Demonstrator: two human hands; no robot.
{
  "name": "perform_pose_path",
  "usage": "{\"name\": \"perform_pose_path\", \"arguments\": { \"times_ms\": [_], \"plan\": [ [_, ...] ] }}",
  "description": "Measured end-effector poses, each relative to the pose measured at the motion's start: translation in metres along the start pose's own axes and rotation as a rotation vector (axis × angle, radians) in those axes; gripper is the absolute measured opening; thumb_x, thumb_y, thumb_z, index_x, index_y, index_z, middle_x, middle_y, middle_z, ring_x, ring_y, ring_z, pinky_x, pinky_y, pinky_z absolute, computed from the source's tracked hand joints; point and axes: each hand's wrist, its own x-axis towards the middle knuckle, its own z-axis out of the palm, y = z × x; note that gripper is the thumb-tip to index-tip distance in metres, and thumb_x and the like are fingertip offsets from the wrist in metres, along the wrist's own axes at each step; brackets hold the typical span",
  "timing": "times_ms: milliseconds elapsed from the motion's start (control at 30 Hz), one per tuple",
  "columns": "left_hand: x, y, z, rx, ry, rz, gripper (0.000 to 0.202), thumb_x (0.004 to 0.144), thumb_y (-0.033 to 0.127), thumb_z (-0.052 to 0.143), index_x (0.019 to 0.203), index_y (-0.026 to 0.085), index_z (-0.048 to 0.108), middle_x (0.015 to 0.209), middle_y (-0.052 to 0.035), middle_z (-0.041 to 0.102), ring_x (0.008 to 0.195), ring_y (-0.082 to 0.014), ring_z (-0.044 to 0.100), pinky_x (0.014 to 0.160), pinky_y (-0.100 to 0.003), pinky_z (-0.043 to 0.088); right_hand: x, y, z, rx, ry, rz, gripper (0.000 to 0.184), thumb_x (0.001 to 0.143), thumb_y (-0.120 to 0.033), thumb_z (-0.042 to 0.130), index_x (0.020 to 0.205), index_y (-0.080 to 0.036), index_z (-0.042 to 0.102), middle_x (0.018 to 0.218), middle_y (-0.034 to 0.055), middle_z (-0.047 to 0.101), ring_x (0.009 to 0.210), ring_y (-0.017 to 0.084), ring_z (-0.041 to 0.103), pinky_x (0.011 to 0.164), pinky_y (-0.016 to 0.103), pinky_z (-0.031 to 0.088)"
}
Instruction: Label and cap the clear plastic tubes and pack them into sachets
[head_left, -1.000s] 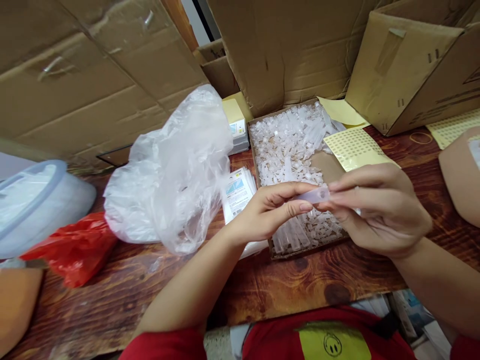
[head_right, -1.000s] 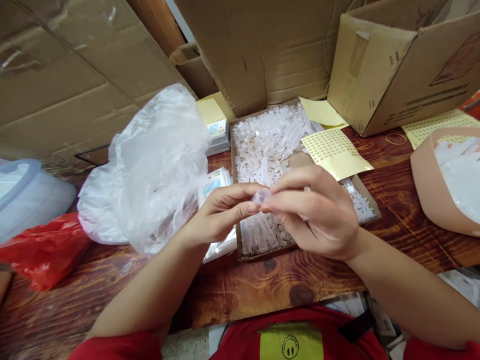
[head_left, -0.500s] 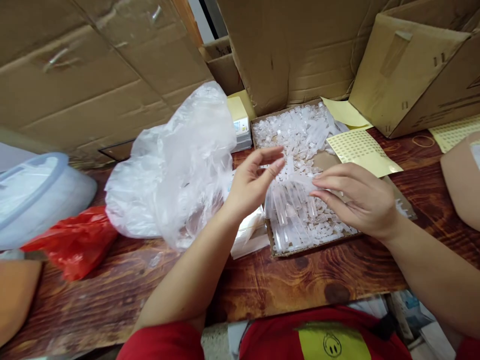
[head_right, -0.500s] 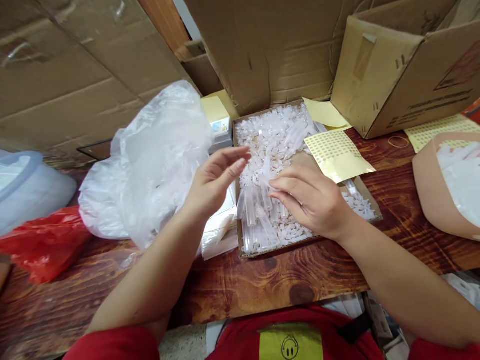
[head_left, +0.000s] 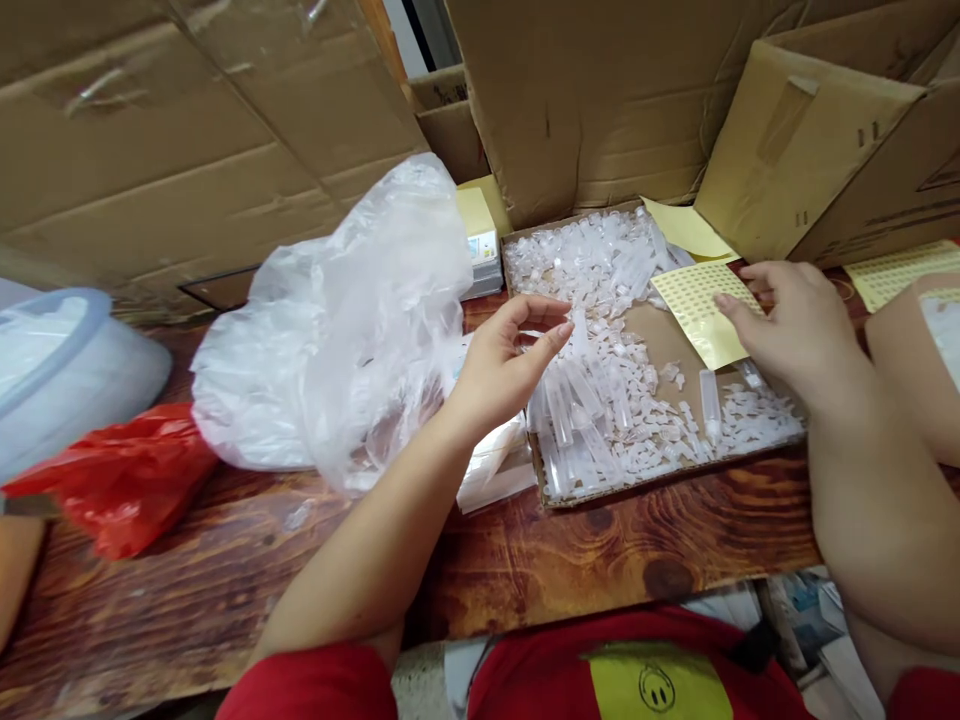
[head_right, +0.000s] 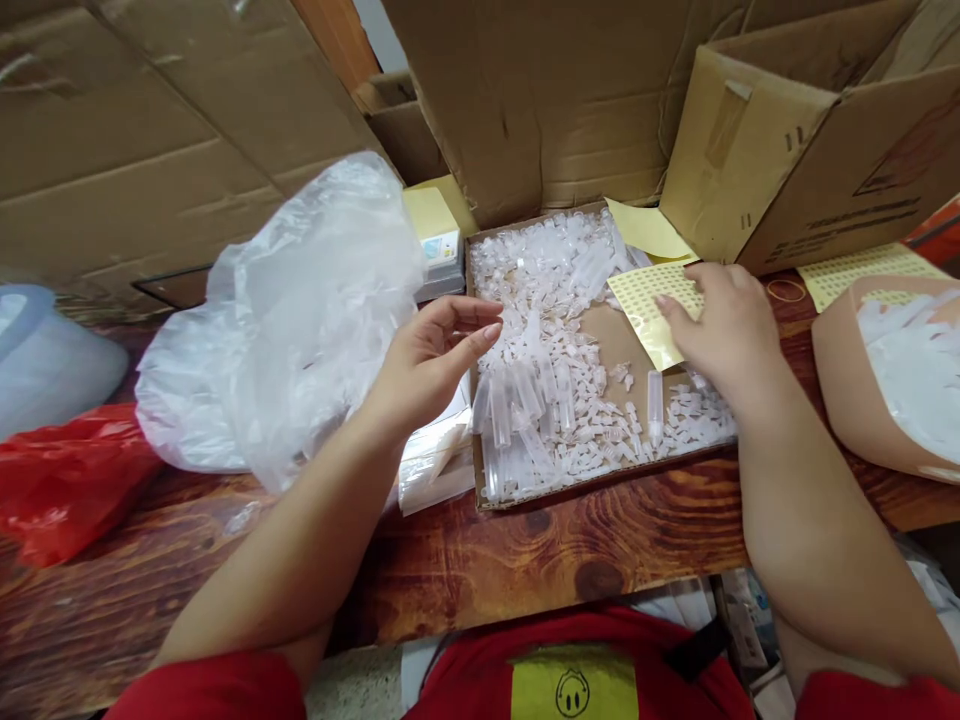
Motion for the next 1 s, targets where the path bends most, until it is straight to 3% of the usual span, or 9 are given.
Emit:
{"name": "perform_pose_path", "arguments": {
  "times_ms": [100,233,367,467,600,767,900,1000],
  "plan": [
    [-0.002,0.005,0.0,0.07,-0.048,0.016,0.025,0.087,0.039,0.074,0.104,0.02,0.072,0.108,-0.0071,0.077,0.097,-0.0183,0.07,0.086,-0.031,0.053,0.012,0.034,-0.006,-0.197,-0.168,0.335,0.063,0.063,-0.06,0.09,0.103,-0.015,0.071,0.104,0.0229,0.069,0.105,0.043,0.066,0.095,0.062,0.051],
    [-0.007,0.013,0.0,0.194,-0.114,0.039,0.026,0.09,0.042,0.07,0.104,0.021,0.075,0.108,-0.0075,0.078,0.101,-0.0216,0.07,0.082,-0.032,0.054,0.013,0.029,-0.011,-0.188,-0.449,0.474,0.084,0.061,-0.063,0.088,0.127,-0.018,0.062,0.129,0.0221,0.066,0.122,0.044,0.063,0.106,0.063,0.049],
    [-0.012,0.019,0.001,0.25,-0.155,0.069,0.028,0.092,0.045,0.067,0.104,0.021,0.075,0.109,-0.0074,0.077,0.105,-0.0234,0.07,0.081,-0.032,0.054,0.013,0.017,-0.011,-0.08,-0.436,0.595,0.106,0.048,-0.052,0.097,0.138,-0.016,0.055,0.133,0.0214,0.066,0.123,0.041,0.064,0.106,0.06,0.052],
    [-0.013,0.021,0.002,0.258,-0.168,0.09,0.025,0.092,0.042,0.066,0.104,0.021,0.075,0.108,-0.0077,0.077,0.103,-0.0225,0.07,0.079,-0.031,0.054,0.015,0.015,-0.012,0.134,-0.333,0.672,0.089,0.051,-0.04,0.096,0.129,-0.014,0.061,0.117,0.0189,0.073,0.109,0.038,0.072,0.096,0.057,0.059],
    [-0.013,0.02,0.006,0.231,-0.165,0.096,0.025,0.091,0.042,0.068,0.103,0.021,0.074,0.107,-0.0077,0.077,0.101,-0.0222,0.069,0.078,-0.032,0.053,0.017,0.001,-0.018,0.565,-0.11,0.559,0.042,0.067,-0.041,0.088,0.098,-0.023,0.067,0.11,0.0113,0.078,0.105,0.034,0.075,0.092,0.055,0.062],
    [-0.016,0.02,0.017,0.169,-0.038,0.038,0.042,0.084,0.053,0.076,0.111,0.021,0.069,0.117,-0.0089,0.072,0.099,-0.0218,0.065,0.081,-0.034,0.05,0.002,-0.044,-0.018,0.893,-0.013,0.332,0.033,0.07,-0.046,0.09,0.089,-0.027,0.072,0.092,0.0018,0.079,0.087,0.027,0.077,0.083,0.049,0.067],
    [-0.021,0.018,0.026,0.168,0.169,0.109,0.05,0.079,0.051,0.082,0.113,0.023,0.059,0.122,-0.008,0.063,0.1,-0.0203,0.061,0.089,-0.037,0.049,-0.019,-0.075,-0.011,0.928,-0.033,0.152,0.019,0.082,-0.04,0.084,0.094,-0.028,0.075,0.09,-0.0004,0.079,0.078,0.021,0.077,0.071,0.038,0.068],
    [-0.02,0.012,0.031,0.064,0.258,0.074,0.059,0.074,0.049,0.087,0.115,0.026,0.051,0.125,-0.0078,0.059,0.107,-0.021,0.059,0.093,-0.038,0.049,-0.029,-0.088,-0.008,0.94,-0.031,0.076,0.016,0.087,-0.039,0.081,0.096,-0.028,0.075,0.093,-0.0008,0.08,0.078,0.019,0.077,0.069,0.035,0.068]
  ]
}}
